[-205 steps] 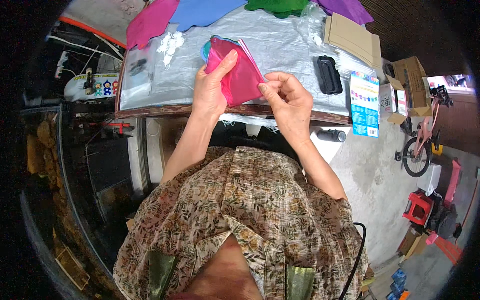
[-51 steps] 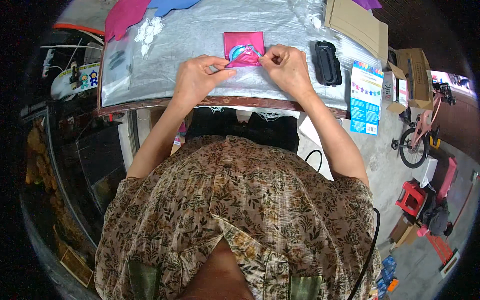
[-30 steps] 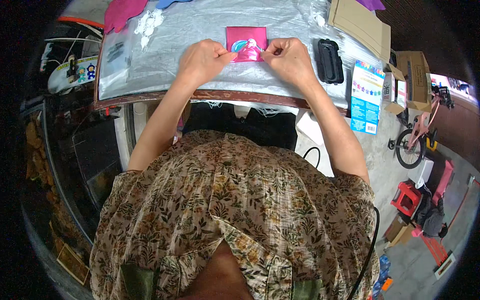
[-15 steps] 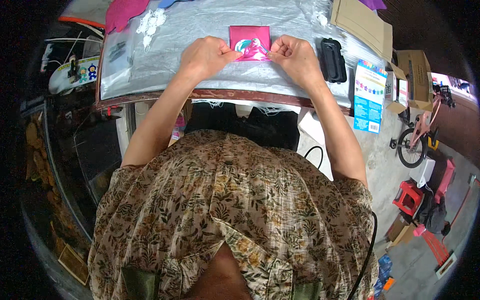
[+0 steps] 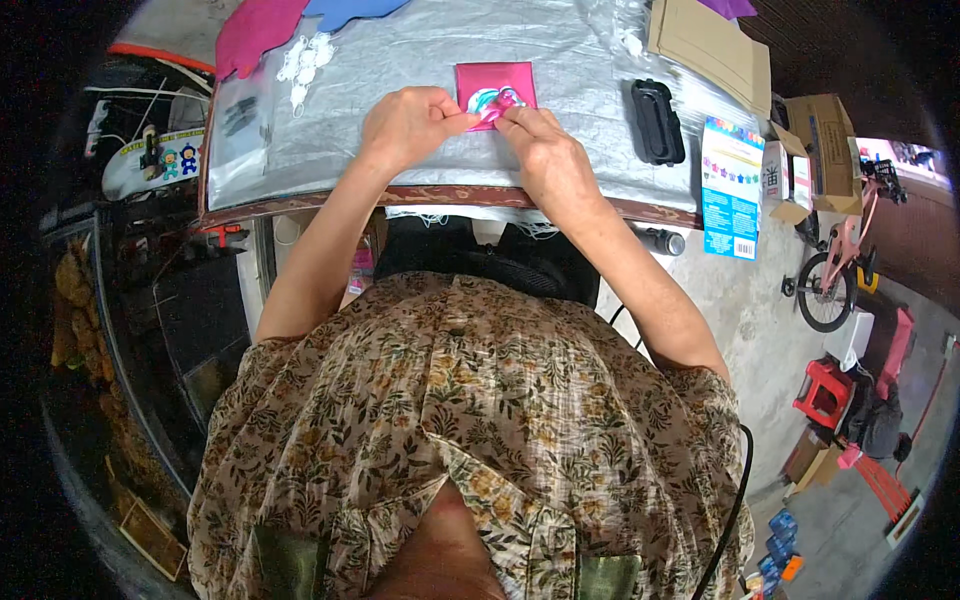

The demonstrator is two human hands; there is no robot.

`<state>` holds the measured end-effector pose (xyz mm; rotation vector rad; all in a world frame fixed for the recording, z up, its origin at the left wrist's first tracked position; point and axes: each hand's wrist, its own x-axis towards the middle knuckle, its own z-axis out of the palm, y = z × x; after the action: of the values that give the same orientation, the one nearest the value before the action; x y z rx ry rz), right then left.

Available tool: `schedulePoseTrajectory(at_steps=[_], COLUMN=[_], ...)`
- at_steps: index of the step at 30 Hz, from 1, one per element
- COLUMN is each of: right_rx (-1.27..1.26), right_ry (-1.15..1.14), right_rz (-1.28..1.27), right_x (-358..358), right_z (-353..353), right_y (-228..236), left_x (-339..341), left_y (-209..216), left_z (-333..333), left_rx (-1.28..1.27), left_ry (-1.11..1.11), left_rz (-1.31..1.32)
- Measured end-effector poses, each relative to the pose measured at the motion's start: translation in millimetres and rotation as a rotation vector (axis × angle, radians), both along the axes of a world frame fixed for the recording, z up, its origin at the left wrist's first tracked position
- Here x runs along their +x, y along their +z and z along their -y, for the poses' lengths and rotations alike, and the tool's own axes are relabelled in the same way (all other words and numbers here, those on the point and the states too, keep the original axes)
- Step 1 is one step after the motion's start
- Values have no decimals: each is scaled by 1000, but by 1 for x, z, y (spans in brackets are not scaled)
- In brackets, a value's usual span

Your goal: Folding various colorful plastic or foil sheets and inserting them into cardboard envelopes for packaging.

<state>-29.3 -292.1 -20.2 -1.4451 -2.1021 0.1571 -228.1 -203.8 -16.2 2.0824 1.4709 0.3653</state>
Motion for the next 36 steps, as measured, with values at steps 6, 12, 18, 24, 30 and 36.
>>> schedulePoseTrajectory(at_steps=[6, 12, 18, 24, 30, 36], right_rx=[9, -58, -17, 237, -447, -486], right_ry=[14, 53, 49, 94, -120, -132], right_rz=[-5, -47, -107, -65, -985, -1168], right_x=[0, 3, 12, 30, 21, 14], right_z=[-1, -7, -27, -42, -47, -55], right_y=[1, 8, 3, 8, 29, 36], left_x=[-23, -17, -9, -20, -33, 5], left_y=[2, 10, 2, 15, 45, 32], left_z=[11, 8, -13, -36, -50, -33], left_rx=[432, 795, 731, 262, -299, -522], left_ry=[-348, -685, -695, -593, -343, 23], left_rz=[229, -236, -347, 109, 543, 1290])
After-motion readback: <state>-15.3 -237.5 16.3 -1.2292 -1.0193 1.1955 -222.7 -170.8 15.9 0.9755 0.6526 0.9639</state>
